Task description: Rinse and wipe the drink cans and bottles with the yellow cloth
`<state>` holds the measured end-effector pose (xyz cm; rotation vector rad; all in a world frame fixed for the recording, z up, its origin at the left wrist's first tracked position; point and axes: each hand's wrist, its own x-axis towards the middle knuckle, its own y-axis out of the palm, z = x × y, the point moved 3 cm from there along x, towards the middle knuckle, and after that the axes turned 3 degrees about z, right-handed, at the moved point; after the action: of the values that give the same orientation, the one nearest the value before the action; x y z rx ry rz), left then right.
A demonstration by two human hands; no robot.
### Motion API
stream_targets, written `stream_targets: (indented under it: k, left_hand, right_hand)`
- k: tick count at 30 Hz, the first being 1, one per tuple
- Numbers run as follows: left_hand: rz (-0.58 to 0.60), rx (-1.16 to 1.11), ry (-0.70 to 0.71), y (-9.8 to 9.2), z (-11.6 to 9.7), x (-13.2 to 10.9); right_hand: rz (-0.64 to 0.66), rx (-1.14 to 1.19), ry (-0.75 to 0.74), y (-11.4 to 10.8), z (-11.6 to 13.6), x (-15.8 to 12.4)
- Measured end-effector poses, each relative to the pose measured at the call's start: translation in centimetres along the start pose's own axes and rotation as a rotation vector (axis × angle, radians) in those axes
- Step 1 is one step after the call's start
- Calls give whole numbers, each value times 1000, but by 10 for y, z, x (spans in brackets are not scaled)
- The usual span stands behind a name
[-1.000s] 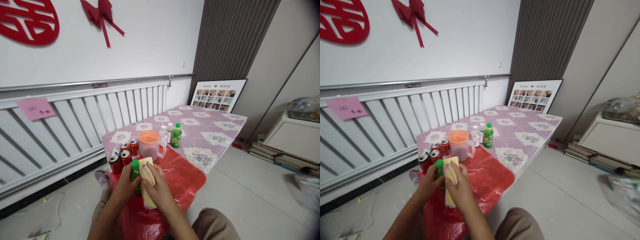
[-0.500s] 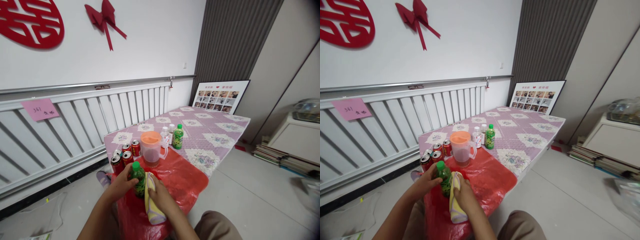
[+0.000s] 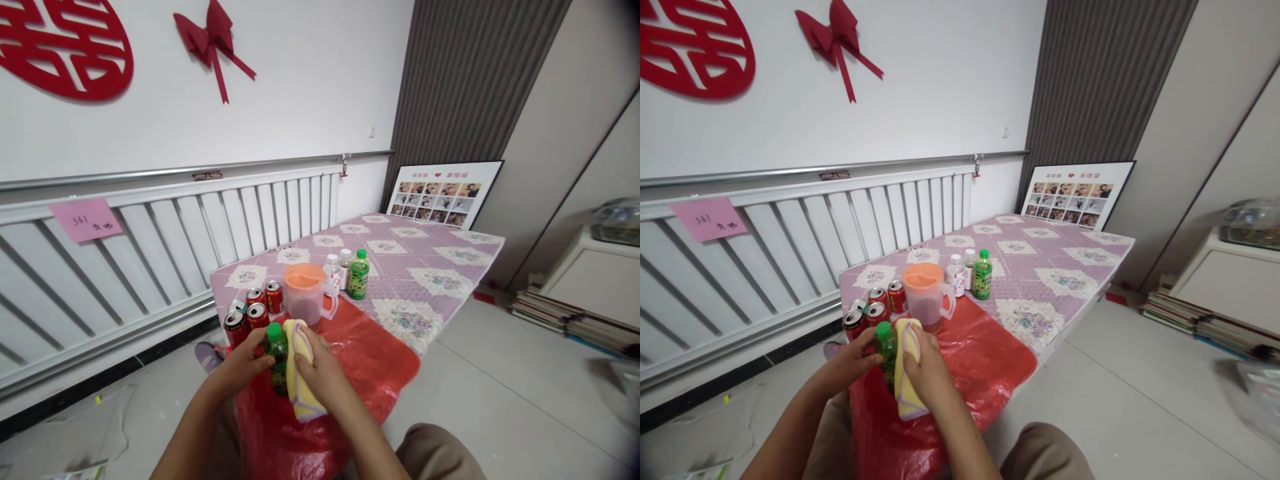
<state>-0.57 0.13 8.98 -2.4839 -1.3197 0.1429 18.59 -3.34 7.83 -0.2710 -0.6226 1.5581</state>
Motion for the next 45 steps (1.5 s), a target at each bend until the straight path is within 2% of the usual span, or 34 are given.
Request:
stream_targets:
  k: [5,10,12,16,19,22,26,29,33,36,39,41,45]
  left_hand:
    - [35,-67,-35,0,0,1]
    - [-53,-50,-39,10,1,-3]
    - [-137,27,-40,18,1,-5]
    - [-434,226,-36,31,-1,-5]
    - [-513,265,-49,35,-1,-2]
    - [-463,193,-29,31,0,0]
    - [-371,19,-25,23,7,-1]
    - [-309,9,-25,19,8,-3]
    - [-232,-5,-10,20,2,-4]
    - [-252,9,-13,21,1,-4]
    - [-245,21,0,21,5,-3]
    - [-214,-8,5,20,8,-1]
    - [-187,-14,-9,19,9,1]
  right_hand:
    - [137,-55,159,19,-35,-11]
    - [142,-69,181,16,-34,-24]
    - [98,-56,161,12,-27,-25]
    - [-45,-4,32,3,-5,-21]
    - [-125,12,-65,-1,7,-18]
    - [-116,31,-59,2,5,-17]
    - [10,53,114,18,-21,-22]
    - [64,58,189,27,-35,-28]
    - [-5,101,139,18,-25,-27]
    - [-93,111,26,2,-3,-21]
    - [-119,94,-63,-4,10,-15]
    - [-115,90,-52,0,6,-13]
    - [-53,97,94,18,-21,-16]
